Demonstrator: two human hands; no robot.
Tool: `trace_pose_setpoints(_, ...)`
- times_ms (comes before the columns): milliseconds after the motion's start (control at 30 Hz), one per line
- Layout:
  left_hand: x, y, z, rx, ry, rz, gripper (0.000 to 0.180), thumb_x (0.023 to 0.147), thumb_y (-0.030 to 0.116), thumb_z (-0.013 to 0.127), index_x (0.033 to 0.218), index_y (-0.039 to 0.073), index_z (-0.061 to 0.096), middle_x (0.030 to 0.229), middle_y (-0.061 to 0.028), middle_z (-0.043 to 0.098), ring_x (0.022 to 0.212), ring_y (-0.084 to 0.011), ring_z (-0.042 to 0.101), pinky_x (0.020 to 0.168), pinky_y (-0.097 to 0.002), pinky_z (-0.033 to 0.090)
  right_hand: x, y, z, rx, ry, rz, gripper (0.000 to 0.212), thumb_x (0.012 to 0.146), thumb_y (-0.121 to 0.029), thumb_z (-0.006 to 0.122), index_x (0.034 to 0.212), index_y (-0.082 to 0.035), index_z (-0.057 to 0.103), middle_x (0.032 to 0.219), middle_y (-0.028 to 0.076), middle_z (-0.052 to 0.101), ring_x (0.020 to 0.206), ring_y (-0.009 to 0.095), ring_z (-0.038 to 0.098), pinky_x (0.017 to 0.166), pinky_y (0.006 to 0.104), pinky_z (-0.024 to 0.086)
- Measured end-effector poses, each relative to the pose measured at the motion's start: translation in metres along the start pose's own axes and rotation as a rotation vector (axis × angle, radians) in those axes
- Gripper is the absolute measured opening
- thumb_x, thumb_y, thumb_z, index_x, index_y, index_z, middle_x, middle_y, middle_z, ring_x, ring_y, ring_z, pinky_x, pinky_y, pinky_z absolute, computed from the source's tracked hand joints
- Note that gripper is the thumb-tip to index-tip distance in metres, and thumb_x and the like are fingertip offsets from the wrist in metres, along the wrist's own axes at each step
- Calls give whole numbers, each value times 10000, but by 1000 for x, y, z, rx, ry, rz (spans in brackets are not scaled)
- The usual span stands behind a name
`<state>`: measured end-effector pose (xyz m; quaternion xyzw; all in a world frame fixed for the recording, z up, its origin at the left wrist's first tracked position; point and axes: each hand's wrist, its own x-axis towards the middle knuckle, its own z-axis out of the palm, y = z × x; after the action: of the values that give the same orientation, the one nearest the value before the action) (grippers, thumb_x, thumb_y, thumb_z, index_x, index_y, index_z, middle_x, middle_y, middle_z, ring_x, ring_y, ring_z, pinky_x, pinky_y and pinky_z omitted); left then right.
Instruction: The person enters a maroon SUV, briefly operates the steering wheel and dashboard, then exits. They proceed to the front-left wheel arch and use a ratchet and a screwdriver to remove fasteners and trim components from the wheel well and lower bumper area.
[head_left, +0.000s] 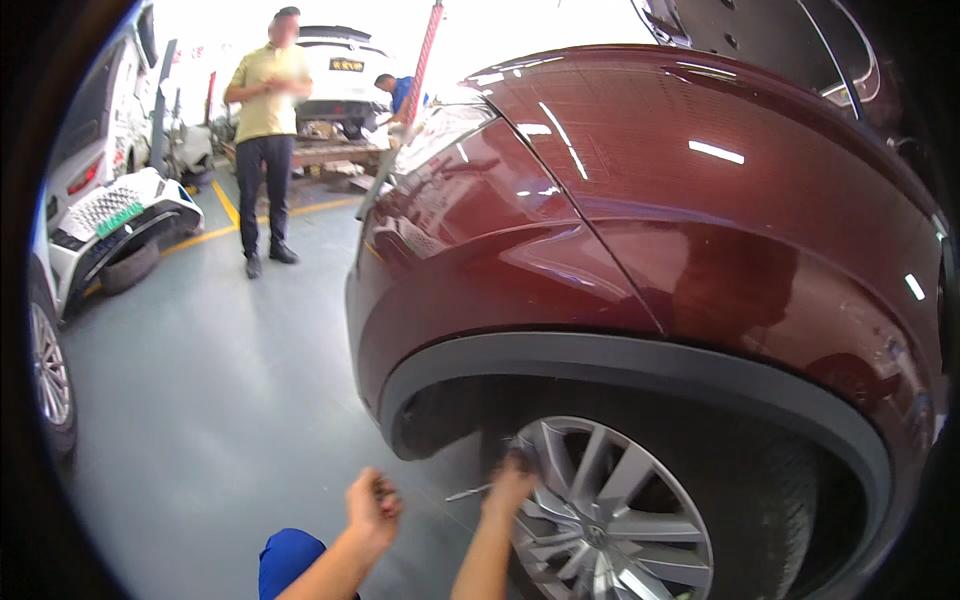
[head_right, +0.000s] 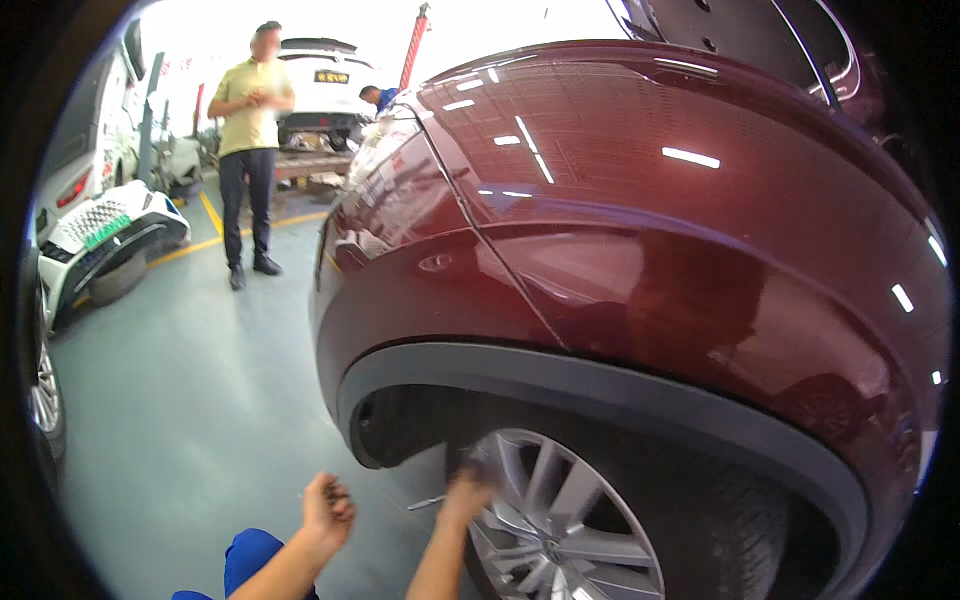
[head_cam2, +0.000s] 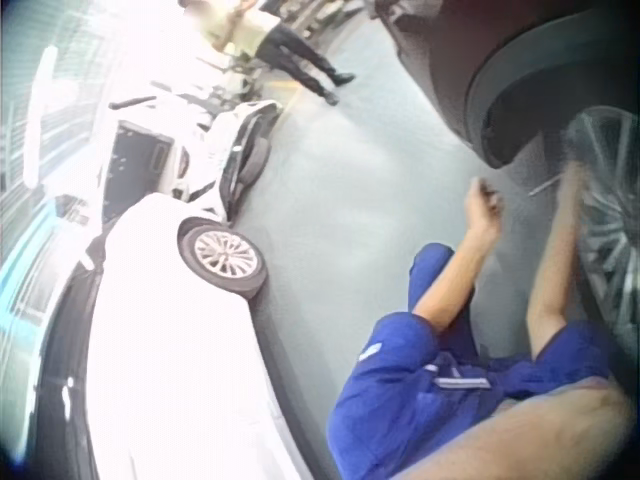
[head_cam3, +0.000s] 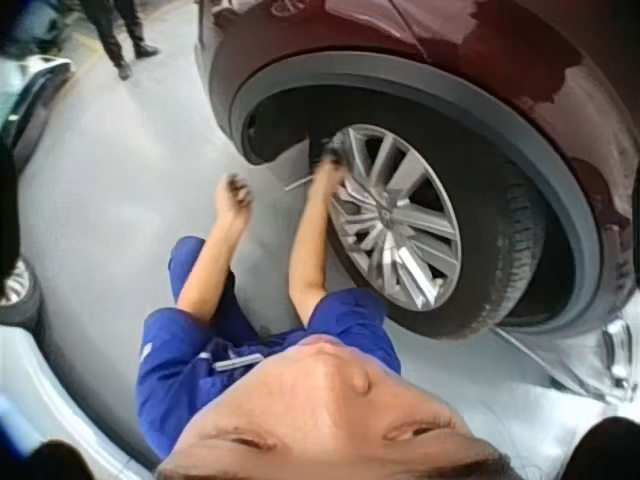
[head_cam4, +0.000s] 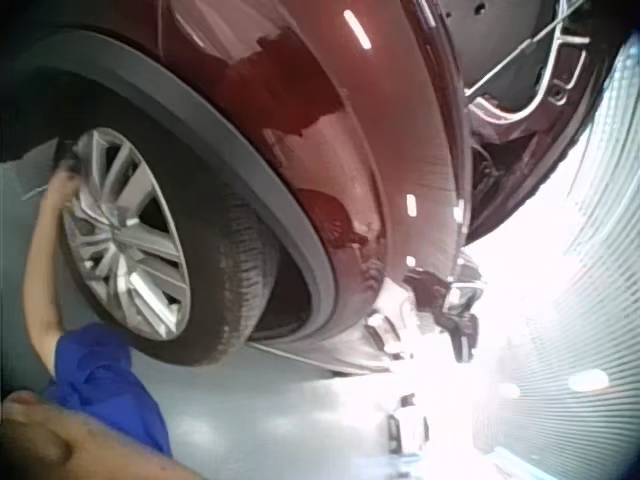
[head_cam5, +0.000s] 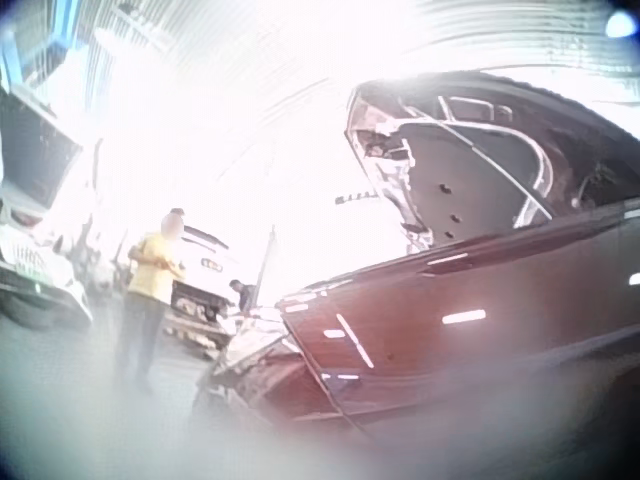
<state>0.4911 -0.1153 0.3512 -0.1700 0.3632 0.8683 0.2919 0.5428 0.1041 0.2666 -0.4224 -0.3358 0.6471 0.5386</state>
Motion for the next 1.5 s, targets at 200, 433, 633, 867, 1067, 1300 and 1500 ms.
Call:
trace_pose_setpoints(200, -38, 15, -36, -85, -202, -128, 207, 947, 202, 569, 776, 101, 510, 654, -2, 454, 523, -118, 398, 485, -292, 337, -73, 206, -98, -1013, -274, -36, 318, 794, -211, 710, 961, 59, 696, 922, 270, 725, 778, 424, 706, 760, 487, 540)
trace_pose_setpoints(433, -36, 22, -15, 151, -35, -292, 152, 880, 118, 564, 771, 113, 459, 693, -25, 472, 534, -146, 427, 439, -276, 290, -214, 219, -188, -1152, -540, 422, 349, 837, -319, 690, 914, 20, 721, 831, 191, 732, 745, 346, 707, 723, 443, 543)
trace_pose_setpoints(633, 3, 65, -41, 81, 52, -295, 101, 867, 97, 586, 790, 92, 521, 765, -42, 555, 695, -169, 537, 652, -307, 441, -308, 84, -215, -1249, -456, 840, 370, 856, -353, 671, 907, 9, 728, 804, 168, 729, 739, 317, 704, 708, 431, 540)
trace_pose_setpoints(867, -59, 98, -122, 288, 434, -558, 350, 925, 330, 597, 674, 221, 377, 567, 28, 383, 477, -127, 409, 430, -289, 341, -387, -94, -167, -1600, -283, 828, 486, 944, -479, 582, 903, -14, 718, 793, 137, 716, 772, 281, 692, 683, 427, 518)
trace_pose_setpoints(1067, -164, 218, -97, 218, 215, -743, 406, 1069, 417, 489, 756, 168, 418, 568, 39, 287, 454, -122, 242, 416, -290, 204, -379, -239, -36, -1444, -484, 932, 537, 934, -494, 585, 876, 22, 722, 805, 181, 721, 725, 300, 714, 683, 436, 550)
trace_pose_setpoints(1300, -194, 437, -81, 539, 619, -250, 158, 925, 70, 459, 965, 9, 599, 559, -28, 396, 459, -158, 399, 415, -327, 343, -376, -328, 208, -1532, -967, 493, 478, 919, -479, 633, 1031, -22, 714, 924, 220, 731, 939, 395, 709, 848, 468, 534)
trace_pose_setpoints(1500, -136, 589, -49, 582, 858, -304, 140, 914, 91, 466, 919, 19, 586, 557, -36, 415, 458, -168, 413, 417, -328, 356, -373, -355, 377, -1339, -1201, 189, 383, 880, -359, 743, 1005, -25, 605, 936, 220, 695, 932, 404, 685, 823, 483, 527)
